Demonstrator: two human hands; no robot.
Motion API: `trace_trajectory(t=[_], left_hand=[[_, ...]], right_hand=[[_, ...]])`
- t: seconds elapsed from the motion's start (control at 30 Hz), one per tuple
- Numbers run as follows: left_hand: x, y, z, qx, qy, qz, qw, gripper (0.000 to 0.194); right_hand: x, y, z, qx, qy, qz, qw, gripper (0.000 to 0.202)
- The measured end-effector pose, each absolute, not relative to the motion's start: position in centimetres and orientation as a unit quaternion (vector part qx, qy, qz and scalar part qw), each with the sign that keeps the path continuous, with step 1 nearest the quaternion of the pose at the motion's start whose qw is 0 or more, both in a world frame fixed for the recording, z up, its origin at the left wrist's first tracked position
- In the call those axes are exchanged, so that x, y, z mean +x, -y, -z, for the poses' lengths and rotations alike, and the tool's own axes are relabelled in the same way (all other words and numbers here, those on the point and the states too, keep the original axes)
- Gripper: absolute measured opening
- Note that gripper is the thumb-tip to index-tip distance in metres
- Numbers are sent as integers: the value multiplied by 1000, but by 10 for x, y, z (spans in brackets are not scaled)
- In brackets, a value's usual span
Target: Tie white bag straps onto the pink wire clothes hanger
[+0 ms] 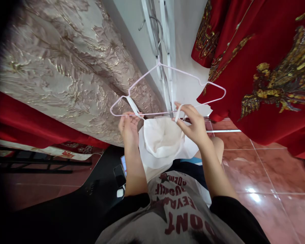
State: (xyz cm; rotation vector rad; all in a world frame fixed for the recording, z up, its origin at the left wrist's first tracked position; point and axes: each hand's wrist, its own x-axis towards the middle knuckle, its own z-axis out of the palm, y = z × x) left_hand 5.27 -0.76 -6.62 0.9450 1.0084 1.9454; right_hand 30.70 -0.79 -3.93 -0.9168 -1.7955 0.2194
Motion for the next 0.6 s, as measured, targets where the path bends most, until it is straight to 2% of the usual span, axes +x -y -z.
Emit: trace_trajectory(t=[0.17,0.23,0.37,0.6], left_hand=[[46,6,55,379,-392,-773,322,54],[42,7,52,382,-380,-777,326,54],[37,7,51,390,-357,-775,345,52],[36,4,54,367,-361,-778,360,52]], right_hand=[[358,-1,53,-423,642,-24,639,51],[384,-3,57,-427,627,-2,652,59],[411,-4,38,-440,682,48,582,70],[386,-5,-28,-438,769,-13,466,43]])
